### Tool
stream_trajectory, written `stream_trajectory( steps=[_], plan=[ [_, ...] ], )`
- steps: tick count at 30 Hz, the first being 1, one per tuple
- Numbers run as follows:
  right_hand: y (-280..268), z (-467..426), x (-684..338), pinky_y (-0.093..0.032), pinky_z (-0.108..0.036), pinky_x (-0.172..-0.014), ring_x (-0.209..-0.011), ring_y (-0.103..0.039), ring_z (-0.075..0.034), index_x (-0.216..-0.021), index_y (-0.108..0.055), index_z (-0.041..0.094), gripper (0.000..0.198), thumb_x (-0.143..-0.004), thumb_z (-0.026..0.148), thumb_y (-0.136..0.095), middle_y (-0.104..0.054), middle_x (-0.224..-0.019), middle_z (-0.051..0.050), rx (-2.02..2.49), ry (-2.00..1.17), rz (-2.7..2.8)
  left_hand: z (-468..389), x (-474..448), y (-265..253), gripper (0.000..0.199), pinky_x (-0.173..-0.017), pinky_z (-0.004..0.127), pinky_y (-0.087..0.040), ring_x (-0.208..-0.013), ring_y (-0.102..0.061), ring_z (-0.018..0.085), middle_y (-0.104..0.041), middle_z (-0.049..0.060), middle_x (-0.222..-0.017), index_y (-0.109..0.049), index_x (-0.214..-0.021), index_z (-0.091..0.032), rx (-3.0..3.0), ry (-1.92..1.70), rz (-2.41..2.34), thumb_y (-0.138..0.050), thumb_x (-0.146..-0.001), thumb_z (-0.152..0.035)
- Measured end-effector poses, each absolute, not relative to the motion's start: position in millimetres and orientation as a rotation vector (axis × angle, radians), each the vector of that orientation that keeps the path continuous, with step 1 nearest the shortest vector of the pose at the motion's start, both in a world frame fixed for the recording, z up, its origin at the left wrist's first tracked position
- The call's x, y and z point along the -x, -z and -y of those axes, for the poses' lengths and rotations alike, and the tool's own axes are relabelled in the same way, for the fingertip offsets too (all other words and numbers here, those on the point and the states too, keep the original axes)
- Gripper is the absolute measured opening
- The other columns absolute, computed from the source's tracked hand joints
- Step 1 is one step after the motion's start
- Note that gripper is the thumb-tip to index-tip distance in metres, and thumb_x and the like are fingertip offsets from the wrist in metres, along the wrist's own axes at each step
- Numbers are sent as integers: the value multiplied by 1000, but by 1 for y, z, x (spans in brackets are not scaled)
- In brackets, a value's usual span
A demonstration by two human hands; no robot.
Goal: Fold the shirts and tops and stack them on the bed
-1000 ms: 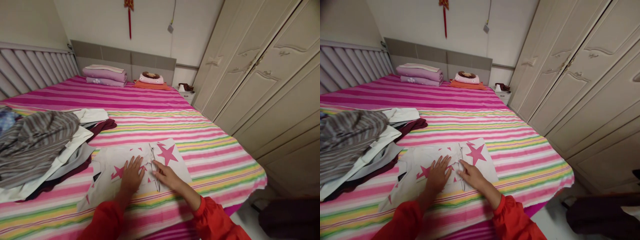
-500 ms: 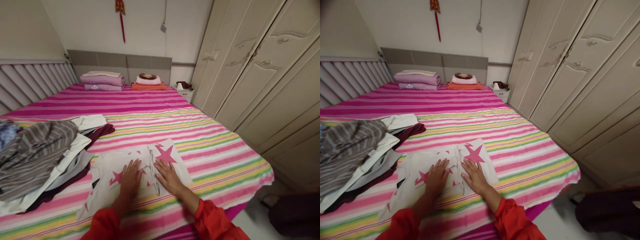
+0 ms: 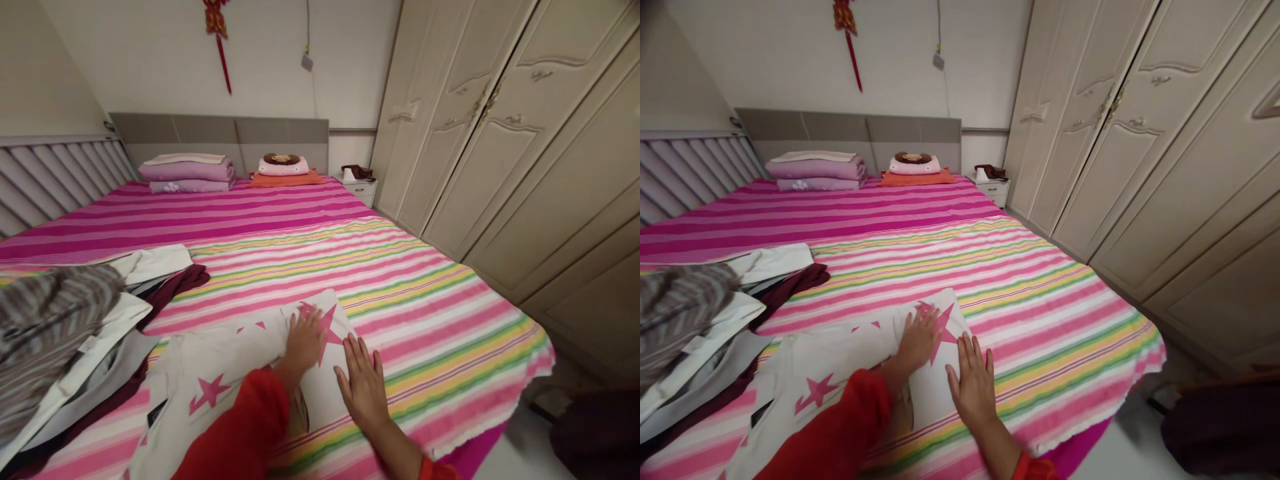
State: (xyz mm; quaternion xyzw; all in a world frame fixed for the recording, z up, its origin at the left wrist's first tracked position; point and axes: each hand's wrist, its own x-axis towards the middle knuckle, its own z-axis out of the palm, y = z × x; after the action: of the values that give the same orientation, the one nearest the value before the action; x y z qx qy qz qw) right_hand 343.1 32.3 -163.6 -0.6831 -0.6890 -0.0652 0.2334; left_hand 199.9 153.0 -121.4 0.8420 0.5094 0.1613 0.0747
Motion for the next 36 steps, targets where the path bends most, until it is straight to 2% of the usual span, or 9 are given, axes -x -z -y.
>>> stream_trajectory(
  steps=[3,5,9,11,21,25,30,34,36],
  plan=[
    [161,-32,-341,-25,-55,-114,-143,-34,-29,-153,-28,22,60,-97,41,-40,-39,-154,-9,1838,207,1872,-192,-179,114,49,-106,79,-19,-140,-34,44,-49,20,-145,-48,-141,-14,-2439,-482,-1738,-37,-96,-28],
    [160,-31,-341,-25,-55,-114,-144,-33,-29,-154,-24,24,62,-97,41,-41,-40,-154,-8,1818,202,1873,-197,-182,107,49,-106,79,-18,-142,-31,43,-46,21,-147,-46,-142,-14,-2476,-494,-1719,-34,-97,-28],
    [163,-29,-344,-25,-56,-114,-142,-36,-30,-154,-27,27,61,-96,41,-43,-46,-150,-7,1782,189,1907,-167,-218,114,47,-121,52,-20,-145,-31,24,-42,1,-154,-43,-144,-32,-2749,-469,-1172,-36,-98,-36],
    [165,-28,-345,-25,-56,-114,-141,-38,-31,-152,-31,27,60,-96,42,-44,-50,-147,-7,1771,170,1917,-157,-233,125,48,-122,47,-20,-144,-33,20,-44,-2,-152,-40,-145,-34,-2805,-432,-953,-32,-99,-41],
    [163,-29,-347,-27,-54,-112,-139,-41,-30,-147,-43,28,55,-95,45,-43,-50,-147,-6,1777,209,1932,-228,-204,110,55,-118,61,-16,-147,-25,33,-34,15,-156,-34,-149,-13,-2483,-266,-1548,-31,-98,-35],
    [166,-30,-348,-28,-55,-110,-138,-41,-31,-145,-45,27,55,-95,46,-39,-51,-146,-6,1770,232,1932,-188,-198,113,58,-119,59,-17,-147,-23,34,-31,17,-157,-33,-149,-12,-2473,-292,-1624,-35,-96,-36],
    [163,-32,-348,-29,-55,-110,-138,-40,-31,-143,-48,26,55,-95,48,-34,-53,-145,-7,1790,224,1951,-101,-180,131,57,-120,57,-23,-145,-30,29,-44,13,-151,-38,-148,-18,-2560,-443,-1518,-35,-96,-42],
    [157,-31,-346,-29,-55,-109,-137,-41,-30,-139,-53,23,55,-95,47,-30,-53,-145,-8,1824,223,1952,-55,-138,128,52,-118,43,-34,-143,-36,23,-48,4,-149,-47,-142,-30,-2516,-427,-1487,-37,-94,-46],
    [156,-31,-345,-30,-54,-109,-137,-41,-30,-136,-55,20,56,-96,47,-29,-54,-144,-9,1830,231,1946,-40,-101,125,51,-116,40,-37,-141,-39,22,-49,5,-148,-50,-139,-28,-2443,-513,-1613,-34,-94,-45]
  ],
)
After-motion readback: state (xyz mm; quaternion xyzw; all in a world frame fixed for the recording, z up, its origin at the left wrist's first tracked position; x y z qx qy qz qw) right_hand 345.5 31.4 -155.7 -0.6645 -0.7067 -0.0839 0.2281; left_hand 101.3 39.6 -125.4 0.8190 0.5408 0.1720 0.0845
